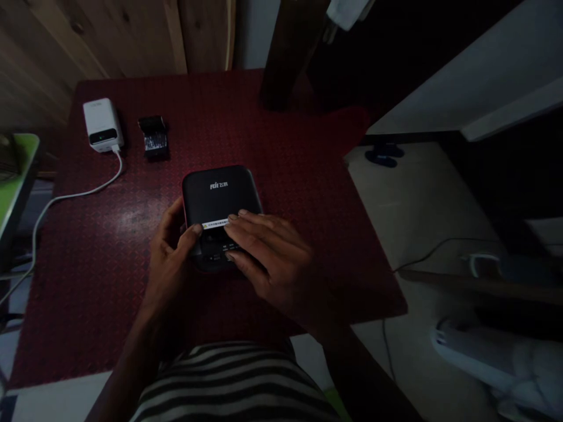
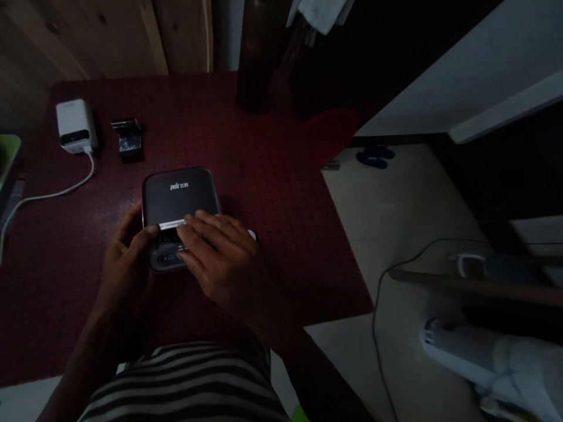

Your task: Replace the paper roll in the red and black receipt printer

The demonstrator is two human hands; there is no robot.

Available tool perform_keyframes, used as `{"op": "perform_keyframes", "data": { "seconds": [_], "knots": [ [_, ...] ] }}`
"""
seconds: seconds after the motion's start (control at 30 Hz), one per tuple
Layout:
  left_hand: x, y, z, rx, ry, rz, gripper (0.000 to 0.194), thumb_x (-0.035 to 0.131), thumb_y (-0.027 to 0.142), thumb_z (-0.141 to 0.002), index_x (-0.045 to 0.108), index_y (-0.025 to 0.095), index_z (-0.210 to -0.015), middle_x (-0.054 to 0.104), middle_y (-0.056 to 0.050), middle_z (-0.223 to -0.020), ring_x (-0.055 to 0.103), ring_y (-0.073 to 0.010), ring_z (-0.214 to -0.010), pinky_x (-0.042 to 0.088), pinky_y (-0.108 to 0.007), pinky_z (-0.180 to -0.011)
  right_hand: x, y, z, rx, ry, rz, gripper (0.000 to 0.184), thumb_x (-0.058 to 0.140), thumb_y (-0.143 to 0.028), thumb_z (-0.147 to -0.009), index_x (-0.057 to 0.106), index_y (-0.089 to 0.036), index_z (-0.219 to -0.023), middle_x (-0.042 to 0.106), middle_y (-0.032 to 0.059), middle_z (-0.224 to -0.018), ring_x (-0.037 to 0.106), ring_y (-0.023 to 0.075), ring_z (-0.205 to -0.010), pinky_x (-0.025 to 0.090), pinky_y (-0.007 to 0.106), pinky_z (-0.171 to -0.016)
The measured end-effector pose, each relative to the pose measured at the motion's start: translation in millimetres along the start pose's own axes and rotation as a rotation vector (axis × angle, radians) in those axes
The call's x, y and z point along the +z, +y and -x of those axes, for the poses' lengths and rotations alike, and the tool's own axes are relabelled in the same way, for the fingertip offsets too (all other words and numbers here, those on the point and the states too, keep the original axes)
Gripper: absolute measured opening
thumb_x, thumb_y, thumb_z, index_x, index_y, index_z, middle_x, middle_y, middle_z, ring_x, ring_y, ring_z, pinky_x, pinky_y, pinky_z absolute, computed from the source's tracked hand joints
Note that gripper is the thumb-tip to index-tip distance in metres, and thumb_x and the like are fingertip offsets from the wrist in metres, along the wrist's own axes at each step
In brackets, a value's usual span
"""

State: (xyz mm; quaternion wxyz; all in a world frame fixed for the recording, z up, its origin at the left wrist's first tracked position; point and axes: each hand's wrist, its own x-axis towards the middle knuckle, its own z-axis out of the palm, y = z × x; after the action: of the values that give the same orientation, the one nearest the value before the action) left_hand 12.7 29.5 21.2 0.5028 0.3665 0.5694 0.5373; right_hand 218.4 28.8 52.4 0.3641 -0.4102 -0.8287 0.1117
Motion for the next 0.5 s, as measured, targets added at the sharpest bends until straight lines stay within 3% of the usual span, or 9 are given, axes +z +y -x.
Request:
{"op": "perform_keyframes", "data": {
  "seconds": [0.13, 0.3, 0.5],
  "knots": [
    [-4.6, -3, 7, 0.008, -0.022, 0.033, 0.054, 0.084, 0.045, -0.1, 0.077, 0.033, -0.152, 0.074, -0.007, -0.162, 0.066, -0.0354, -0.154, 0.056, -0.05, -0.127, -9, 2, 13, 0.161, 0.103, -0.055, 0.041, 0.07, -0.024, -0.114, 0.071, -0.024, -0.156, 0.081, 0.0121, -0.154, 0.076, 0.03, -0.146, 0.065, 0.054, -0.123],
    [-12.9, -3, 16, 0.009, -0.027, 0.025, 0.052, 0.086, 0.033, -0.093, 0.083, 0.038, -0.144, 0.077, -0.003, -0.157, 0.065, -0.0353, -0.157, 0.054, -0.049, -0.13, -6, 5, 34, 0.407, 0.09, -0.133, 0.052, 0.078, -0.042, -0.111, 0.067, -0.027, -0.16, 0.083, 0.0116, -0.149, 0.084, 0.0316, -0.132, 0.072, 0.05, -0.112],
    [-12.0, 2, 21, 0.005, 0.017, -0.075, 0.05, 0.082, 0.032, -0.097, 0.082, 0.04, -0.146, 0.077, -0.002, -0.158, 0.067, -0.0353, -0.154, 0.057, -0.051, -0.128, 2, 6, 41, 0.518, 0.103, -0.291, 0.073, 0.085, -0.053, -0.105, 0.057, -0.029, -0.168, 0.082, 0.0122, -0.151, 0.085, 0.0312, -0.131, 0.072, 0.051, -0.11]
  ]
}}
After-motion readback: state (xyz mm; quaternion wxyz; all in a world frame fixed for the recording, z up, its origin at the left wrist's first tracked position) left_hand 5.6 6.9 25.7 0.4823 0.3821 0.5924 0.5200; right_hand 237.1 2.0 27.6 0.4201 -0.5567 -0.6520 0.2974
